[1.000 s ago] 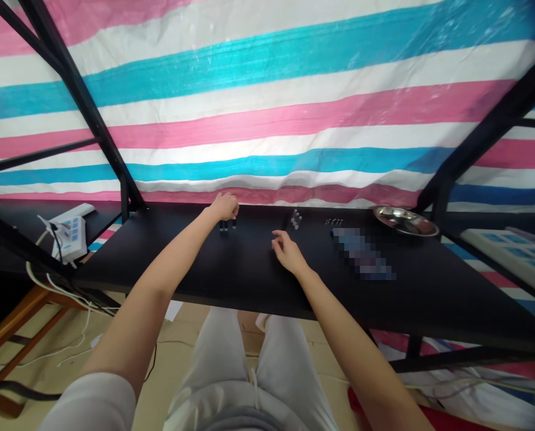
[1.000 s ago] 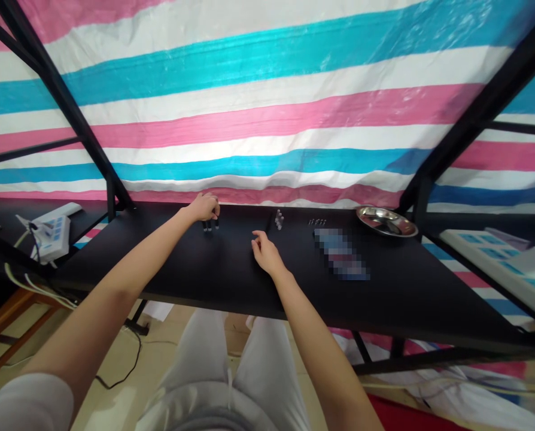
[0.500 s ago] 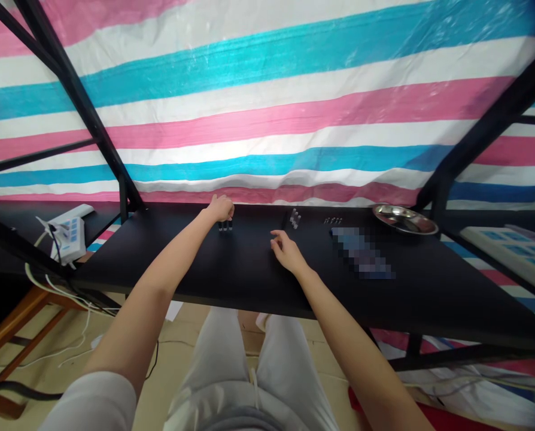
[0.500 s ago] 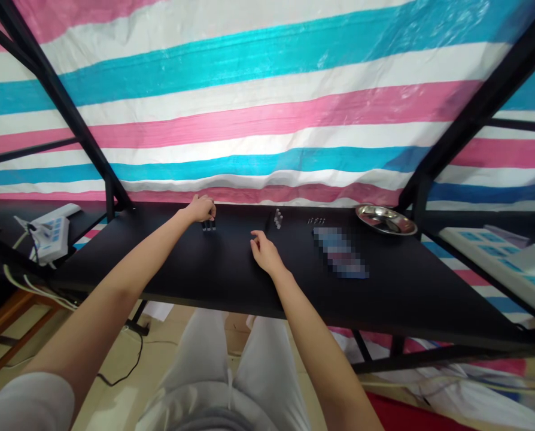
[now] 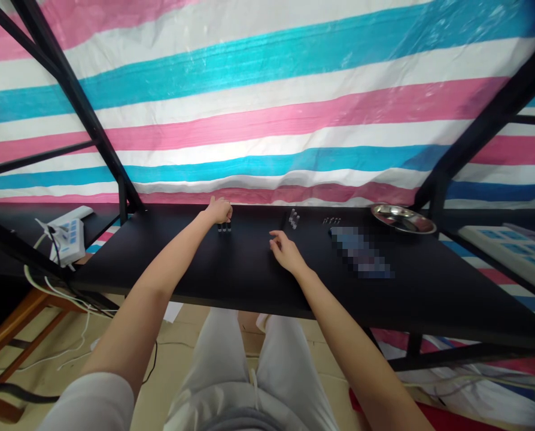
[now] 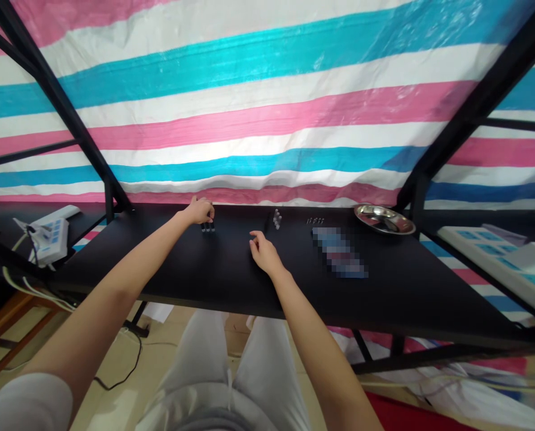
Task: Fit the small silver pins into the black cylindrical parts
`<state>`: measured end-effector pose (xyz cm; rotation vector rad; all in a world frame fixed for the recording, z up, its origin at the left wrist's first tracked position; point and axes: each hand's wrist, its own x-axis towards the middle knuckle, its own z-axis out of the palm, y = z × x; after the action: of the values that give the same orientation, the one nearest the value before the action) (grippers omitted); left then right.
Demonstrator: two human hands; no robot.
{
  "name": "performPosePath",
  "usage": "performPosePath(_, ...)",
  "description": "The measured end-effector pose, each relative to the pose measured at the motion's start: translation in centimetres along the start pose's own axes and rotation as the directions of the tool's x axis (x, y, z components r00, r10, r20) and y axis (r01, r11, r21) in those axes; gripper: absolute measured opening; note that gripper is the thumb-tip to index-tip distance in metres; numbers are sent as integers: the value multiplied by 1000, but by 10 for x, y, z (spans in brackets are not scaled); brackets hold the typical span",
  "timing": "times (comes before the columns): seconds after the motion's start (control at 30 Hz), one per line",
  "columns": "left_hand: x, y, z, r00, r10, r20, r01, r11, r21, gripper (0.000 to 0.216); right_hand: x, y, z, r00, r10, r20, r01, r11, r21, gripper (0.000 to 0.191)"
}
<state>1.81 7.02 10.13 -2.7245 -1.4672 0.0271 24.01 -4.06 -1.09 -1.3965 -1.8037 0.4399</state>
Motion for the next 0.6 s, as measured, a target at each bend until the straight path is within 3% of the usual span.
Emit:
performPosePath(0.33, -2, 3, -10, 1000, -18, 3, 18, 1000, 15, 20, 0, 1, -1, 1000, 19, -15, -20, 999, -45, 32)
performPosePath(0.47, -4, 23, -16, 985, 24, -169, -39, 995, -90, 29, 3, 4, -6, 980, 106, -171, -146, 960, -240, 29)
performPosePath(0.53, -3, 42, -12, 961, 73, -266, -111, 985, -130, 33, 4, 7, -9, 951, 184, -249, -261, 909, -325, 30)
performPosePath(0.6, -2, 65, -1, 944, 164, -287, -209, 969, -134, 41, 4, 11, -10, 926, 251, -281, -345, 863, -369, 35)
